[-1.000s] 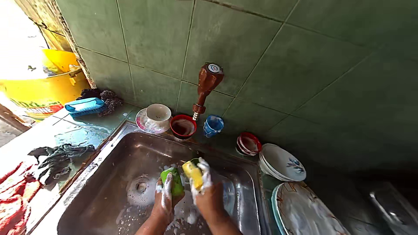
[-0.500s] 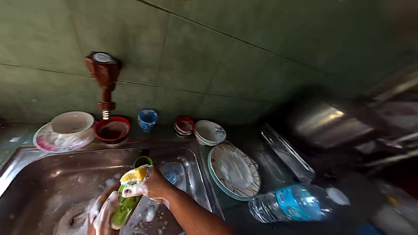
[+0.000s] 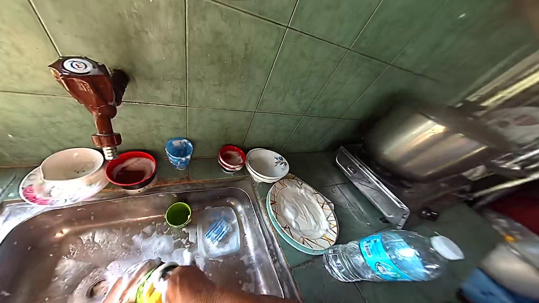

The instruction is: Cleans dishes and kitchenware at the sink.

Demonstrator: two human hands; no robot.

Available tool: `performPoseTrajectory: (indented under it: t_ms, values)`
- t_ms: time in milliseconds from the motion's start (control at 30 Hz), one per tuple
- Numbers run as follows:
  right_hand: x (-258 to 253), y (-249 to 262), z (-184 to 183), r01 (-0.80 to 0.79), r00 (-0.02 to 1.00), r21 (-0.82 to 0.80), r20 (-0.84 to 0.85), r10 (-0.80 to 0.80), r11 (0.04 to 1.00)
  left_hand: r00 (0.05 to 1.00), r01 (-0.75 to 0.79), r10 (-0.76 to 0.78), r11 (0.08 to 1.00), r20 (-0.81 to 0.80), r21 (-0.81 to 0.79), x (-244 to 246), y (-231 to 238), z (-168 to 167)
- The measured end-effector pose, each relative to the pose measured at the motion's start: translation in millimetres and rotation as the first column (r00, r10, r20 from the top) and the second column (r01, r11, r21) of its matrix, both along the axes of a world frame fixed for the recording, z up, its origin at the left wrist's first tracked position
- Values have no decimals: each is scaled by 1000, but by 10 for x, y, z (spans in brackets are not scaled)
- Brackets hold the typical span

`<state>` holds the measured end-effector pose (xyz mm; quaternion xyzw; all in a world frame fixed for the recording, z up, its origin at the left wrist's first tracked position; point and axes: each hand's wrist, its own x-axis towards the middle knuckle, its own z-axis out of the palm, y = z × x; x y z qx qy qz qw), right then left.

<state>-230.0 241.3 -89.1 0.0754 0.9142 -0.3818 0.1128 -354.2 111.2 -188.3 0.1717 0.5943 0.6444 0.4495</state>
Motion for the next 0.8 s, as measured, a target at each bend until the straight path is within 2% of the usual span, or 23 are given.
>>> performPoseTrajectory:
  t_ms: [33, 67, 100, 133, 167, 200, 233, 267, 300, 333, 367, 400, 433, 467, 500, 533, 600, 633, 700, 767, 800]
  values:
    - [-11, 58, -39, 66, 998, -59, 28, -64, 996, 1000, -28, 28, 998, -6, -54, 37, 55, 27]
    - [-16, 131, -104, 210, 978, -195, 25, -209, 958, 990, -138, 135, 986, -34, -99, 130, 162, 98]
    - [-34, 198, -194, 383, 914, -401, 33, -405, 832, 959, -258, 244, 961, -142, -95, 226, 274, 154]
    - [-80, 250, -271, 513, 817, -618, 138, -560, 596, 900, -319, 294, 948, -321, -24, 305, 347, 181]
    - [-125, 306, -310, 586, 731, -748, 321, -602, 313, 792, -313, 315, 945, -524, 94, 351, 386, 152]
    - [-154, 345, -327, 611, 674, -788, 466, -573, 77, 648, -282, 335, 940, -684, 192, 354, 414, 76]
    - [-174, 342, -314, 614, 644, -788, 535, -547, -48, 507, -301, 376, 920, -776, 249, 351, 445, 18]
    - [-185, 309, -284, 606, 643, -793, 533, -550, -60, 415, -361, 416, 892, -809, 273, 347, 469, -1]
    - [-178, 269, -252, 581, 684, -813, 460, -566, 40, 405, -444, 453, 857, -794, 262, 349, 485, 26]
    - [-161, 219, -231, 536, 747, -808, 318, -584, 246, 497, -513, 475, 836, -726, 196, 355, 477, 94]
    - [-140, 173, -217, 473, 815, -727, 147, -561, 497, 655, -528, 486, 842, -579, 111, 338, 441, 163]
    - [-108, 138, -183, 384, 886, -570, 4, -465, 727, 798, -491, 469, 870, -377, 42, 291, 387, 190]
    - [-79, 105, -153, 261, 947, -359, -84, -310, 896, 898, -408, 402, 913, -178, 4, 241, 316, 198]
    - [-52, 67, -107, 117, 987, -166, -91, -133, 979, 956, -288, 286, 957, -69, -22, 196, 244, 189]
    - [-25, 34, -61, -40, 998, -10, -47, 40, 999, 989, -138, 136, 989, -53, -57, 150, 175, 169]
    - [-4, 15, -10, -200, 980, 103, 37, 198, 974, 997, 3, -10, 995, -71, -101, 106, 127, 151]
    - [13, 35, 44, -431, 901, 194, 143, 409, 881, 961, 216, -239, 962, -135, -165, 54, 91, 90]
    - [21, 94, 37, -479, 878, 203, 130, 461, 854, 941, 281, -307, 943, -141, -178, 57, 89, 47]
    - [55, 278, 6, -425, 896, 145, -77, 438, 894, 934, 320, -339, 934, -110, -158, 98, 44, 8]
    - [50, 430, -1, -239, 919, -23, -328, 219, 971, 981, 191, -191, 981, 41, -11, 178, -25, 47]
    - [39, 482, 33, -140, 933, -166, -353, 74, 976, 979, 101, -126, 983, 161, 151, 214, -26, -3]
